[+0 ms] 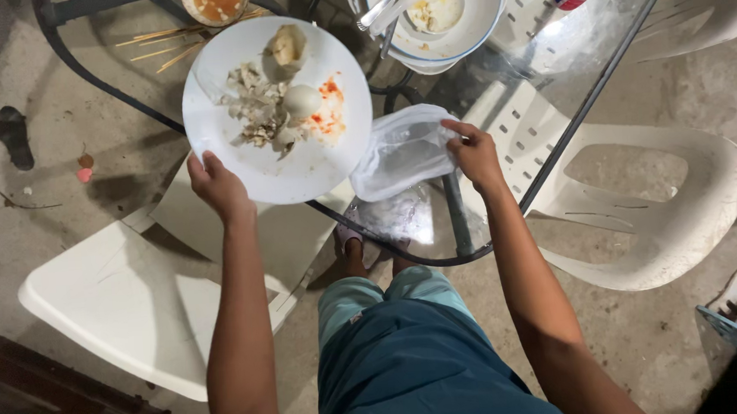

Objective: The person retrieves a bowl from a cabinet, places food items onto it from various plates on a table, and then stacks the used plates and bowls together.

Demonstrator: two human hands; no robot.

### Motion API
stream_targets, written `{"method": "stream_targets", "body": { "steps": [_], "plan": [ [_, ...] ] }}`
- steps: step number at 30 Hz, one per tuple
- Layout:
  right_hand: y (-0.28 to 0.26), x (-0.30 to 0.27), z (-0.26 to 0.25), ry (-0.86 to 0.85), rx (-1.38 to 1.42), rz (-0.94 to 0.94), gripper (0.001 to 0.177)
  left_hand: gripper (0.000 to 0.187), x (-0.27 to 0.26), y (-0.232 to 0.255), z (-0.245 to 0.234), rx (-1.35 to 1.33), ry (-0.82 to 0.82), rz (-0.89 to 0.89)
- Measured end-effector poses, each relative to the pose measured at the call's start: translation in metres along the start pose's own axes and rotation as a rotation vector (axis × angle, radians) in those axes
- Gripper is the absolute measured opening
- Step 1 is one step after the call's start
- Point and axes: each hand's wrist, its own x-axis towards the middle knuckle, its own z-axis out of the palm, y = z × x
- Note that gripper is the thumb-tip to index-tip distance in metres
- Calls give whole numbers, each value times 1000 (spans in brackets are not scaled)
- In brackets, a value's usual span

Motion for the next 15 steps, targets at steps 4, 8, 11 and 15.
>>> {"method": "stream_targets", "body": {
  "steps": [4,8,11,15],
  "plan": [
    [-3,25,14,-126,11,-86,43,31,-1,38,9,11,-107,-28],
    [-10,49,17,-313,1,27,40,31,0,38,37,123,-166,32],
    [-15,59,18,-375,-14,36,40,30,-5,28,53,148,-204,93],
    [-13,71,20,-361,51,71,40,29,-10,18,64,178,-253,201]
  ]
}}
